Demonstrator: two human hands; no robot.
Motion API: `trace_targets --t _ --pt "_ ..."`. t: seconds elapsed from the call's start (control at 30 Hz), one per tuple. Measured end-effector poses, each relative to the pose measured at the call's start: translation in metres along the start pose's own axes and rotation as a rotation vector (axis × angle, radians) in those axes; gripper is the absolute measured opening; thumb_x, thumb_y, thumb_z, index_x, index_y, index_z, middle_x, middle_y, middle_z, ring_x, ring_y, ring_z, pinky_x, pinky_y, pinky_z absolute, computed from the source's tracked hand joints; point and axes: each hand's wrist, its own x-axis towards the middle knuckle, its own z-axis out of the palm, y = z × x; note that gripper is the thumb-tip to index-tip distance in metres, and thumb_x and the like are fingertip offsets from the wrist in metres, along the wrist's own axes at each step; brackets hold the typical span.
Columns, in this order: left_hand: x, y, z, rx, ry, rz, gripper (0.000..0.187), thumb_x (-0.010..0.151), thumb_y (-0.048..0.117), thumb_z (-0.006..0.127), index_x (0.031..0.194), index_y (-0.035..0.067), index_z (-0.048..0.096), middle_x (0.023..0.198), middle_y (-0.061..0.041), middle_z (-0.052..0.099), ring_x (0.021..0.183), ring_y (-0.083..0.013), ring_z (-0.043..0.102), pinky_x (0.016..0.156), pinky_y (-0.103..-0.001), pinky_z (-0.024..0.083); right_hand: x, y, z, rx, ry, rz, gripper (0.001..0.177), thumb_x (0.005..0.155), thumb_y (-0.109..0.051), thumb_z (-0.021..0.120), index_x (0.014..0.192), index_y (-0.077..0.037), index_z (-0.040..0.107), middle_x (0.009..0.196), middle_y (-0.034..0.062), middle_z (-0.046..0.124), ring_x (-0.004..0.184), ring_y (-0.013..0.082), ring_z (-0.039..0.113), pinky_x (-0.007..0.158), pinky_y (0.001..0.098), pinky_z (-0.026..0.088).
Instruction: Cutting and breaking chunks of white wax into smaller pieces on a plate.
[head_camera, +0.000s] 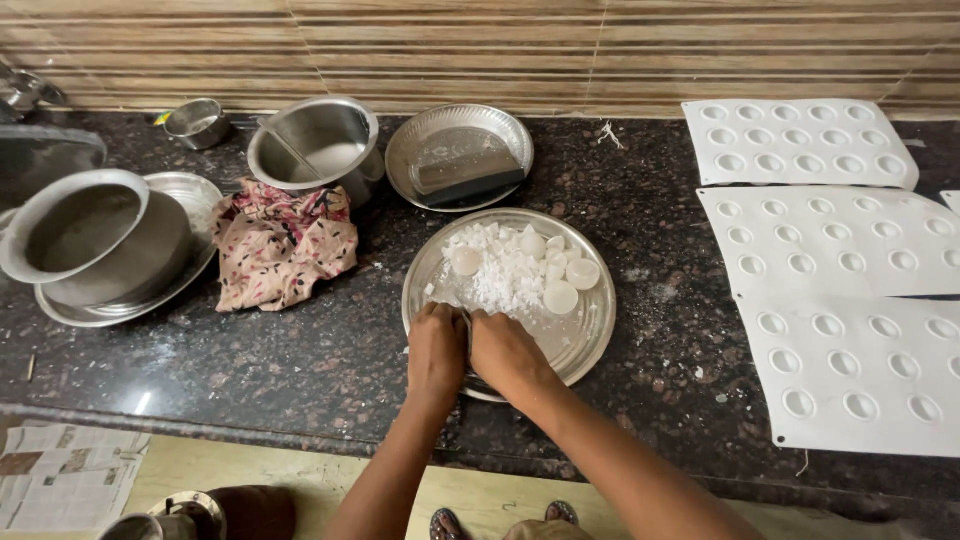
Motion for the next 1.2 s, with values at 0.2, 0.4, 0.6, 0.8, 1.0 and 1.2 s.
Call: trace_targets --t 0.2,0.4,0.6,0.8,1.0,1.2 --pt "-0.001 -0.01 0.009 0.032 0.043 0.034 0.011 0.086 0.005 0.066 0.085 -0.006 0.066 0.093 -0.026 0.067 0.089 -0.0453 0.064 0.082 -0.052 0.052 -0.017 0.005 0.003 -0.047 -0.045 0.023 0.021 0.087 0.001 0.053 0.103 0.008 0.065 0.091 0.0335 0.07 0.088 0.0443 0.073 0.077 0.0502 0.06" --pt "0.0 0.014 -0.012 0.025 -0.033 -0.042 0.011 0.086 0.003 0.067 0.091 -0.006 0.066 0.096 -0.028 0.068 0.087 -0.0437 0.067 0.078 -0.051 0.054 -0.03 0.007 -0.018 -0.051 -0.167 0.072 0.024 0.086 0.002 0.054 0.105 0.006 0.067 0.092 0.0308 0.071 0.085 0.0414 0.075 0.077 0.0485 0.06" --pt "0.005 0.014 -0.017 -0.013 -0.051 -0.073 0.021 0.088 0.002 0.065 0.109 0.0 0.07 0.093 -0.028 0.071 0.084 -0.0433 0.071 0.075 -0.049 0.057 -0.033 0.018 -0.031 0.085 -0.053 0.149 0.026 0.099 -0.015 0.049 0.107 0.004 0.065 0.087 0.0307 0.072 0.083 0.0425 0.074 0.078 0.05 0.056" --pt "0.003 0.015 -0.021 -0.041 -0.051 -0.131 0.022 0.087 0.009 0.07 0.107 0.001 0.073 0.098 -0.025 0.073 0.086 -0.0397 0.073 0.077 -0.047 0.058 -0.048 -0.017 -0.052 0.115 -0.123 0.237 0.028 0.102 -0.016 0.045 0.123 0.002 0.052 0.087 0.0262 0.072 0.079 0.0409 0.076 0.073 0.0514 0.06" --pt "0.003 0.013 -0.009 -0.025 0.026 -0.145 0.014 0.089 0.01 0.068 0.094 -0.003 0.074 0.096 -0.026 0.072 0.087 -0.0424 0.071 0.078 -0.049 0.055 -0.03 0.008 -0.014 0.114 0.088 0.035 0.022 0.094 -0.009 0.056 0.113 0.002 0.062 0.086 0.0277 0.072 0.083 0.042 0.075 0.076 0.0496 0.059" --pt "0.003 0.007 -0.002 0.017 0.061 -0.106 0.015 0.089 0.009 0.067 0.09 -0.004 0.074 0.096 -0.027 0.07 0.085 -0.0451 0.069 0.078 -0.051 0.055 -0.023 0.006 0.001 0.07 0.108 0.035 0.019 0.091 -0.006 0.059 0.104 0.004 0.066 0.085 0.0303 0.07 0.087 0.046 0.072 0.079 0.0519 0.058"
